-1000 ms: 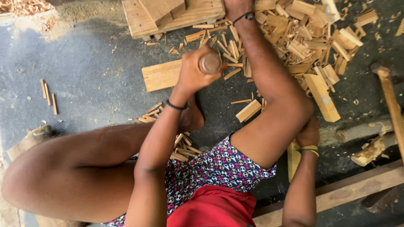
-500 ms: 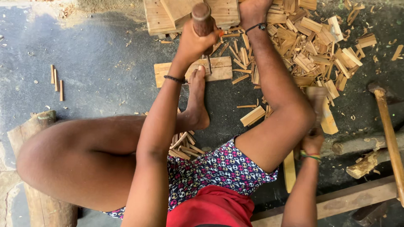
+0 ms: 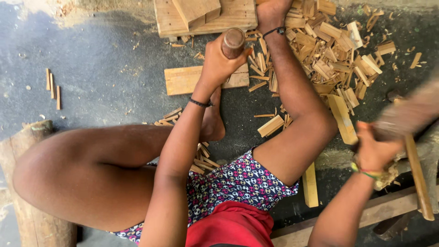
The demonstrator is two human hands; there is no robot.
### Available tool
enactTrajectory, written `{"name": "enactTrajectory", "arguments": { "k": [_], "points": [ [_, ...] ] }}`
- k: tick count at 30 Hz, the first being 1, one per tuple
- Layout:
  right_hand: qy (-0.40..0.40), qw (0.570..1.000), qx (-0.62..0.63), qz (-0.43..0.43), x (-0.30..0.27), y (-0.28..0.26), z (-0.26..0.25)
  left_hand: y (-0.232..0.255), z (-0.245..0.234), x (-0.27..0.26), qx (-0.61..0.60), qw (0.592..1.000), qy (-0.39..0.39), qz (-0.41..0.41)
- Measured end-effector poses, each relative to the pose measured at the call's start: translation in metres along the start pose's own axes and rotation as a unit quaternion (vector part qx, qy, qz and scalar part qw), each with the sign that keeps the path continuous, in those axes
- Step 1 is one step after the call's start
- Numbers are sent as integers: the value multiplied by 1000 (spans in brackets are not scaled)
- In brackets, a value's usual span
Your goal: The person sits on the floor and uses a wooden mallet to strike a chisel, carving small rectangular pieces from a larger block of wood. The person repeatedly positions the chisel and strikes it to produce uniform wooden sticks, which accumulate on the floor.
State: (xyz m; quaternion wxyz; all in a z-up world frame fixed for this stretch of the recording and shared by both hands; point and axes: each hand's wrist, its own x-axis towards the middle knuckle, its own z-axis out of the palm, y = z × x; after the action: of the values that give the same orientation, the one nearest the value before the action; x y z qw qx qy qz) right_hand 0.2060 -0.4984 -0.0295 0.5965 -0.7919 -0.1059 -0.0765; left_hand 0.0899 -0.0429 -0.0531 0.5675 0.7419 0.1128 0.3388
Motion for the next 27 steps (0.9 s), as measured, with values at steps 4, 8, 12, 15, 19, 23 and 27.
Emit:
{"name": "enactTrajectory", "arguments": {
  "k": [4, 8, 12, 15, 19, 23, 27],
  "points": [
    [-97, 980, -164, 50, -17, 5, 36, -11, -8, 3, 7, 1000, -26, 2],
    [-108, 951, -225, -183, -30, -23, 82, -10, -4, 3, -29, 999, -17, -32],
    [-131, 991, -4, -33, -24, -55, 89, 4, 4, 3, -6, 998, -64, 9],
    [-123, 985, 69, -94, -10, -84, 88, 12, 10, 5, 12, 996, -87, 23],
    [-52, 954, 192, -226, 14, -114, 86, 17, 15, 6, 5, 993, -115, 34],
    [-108, 929, 310, -170, 36, -119, 76, 23, 13, 4, 26, 993, -113, 24],
    [-184, 936, -97, -284, 20, -123, 106, 2, 18, -1, 0, 995, -95, 34]
  ]
}}
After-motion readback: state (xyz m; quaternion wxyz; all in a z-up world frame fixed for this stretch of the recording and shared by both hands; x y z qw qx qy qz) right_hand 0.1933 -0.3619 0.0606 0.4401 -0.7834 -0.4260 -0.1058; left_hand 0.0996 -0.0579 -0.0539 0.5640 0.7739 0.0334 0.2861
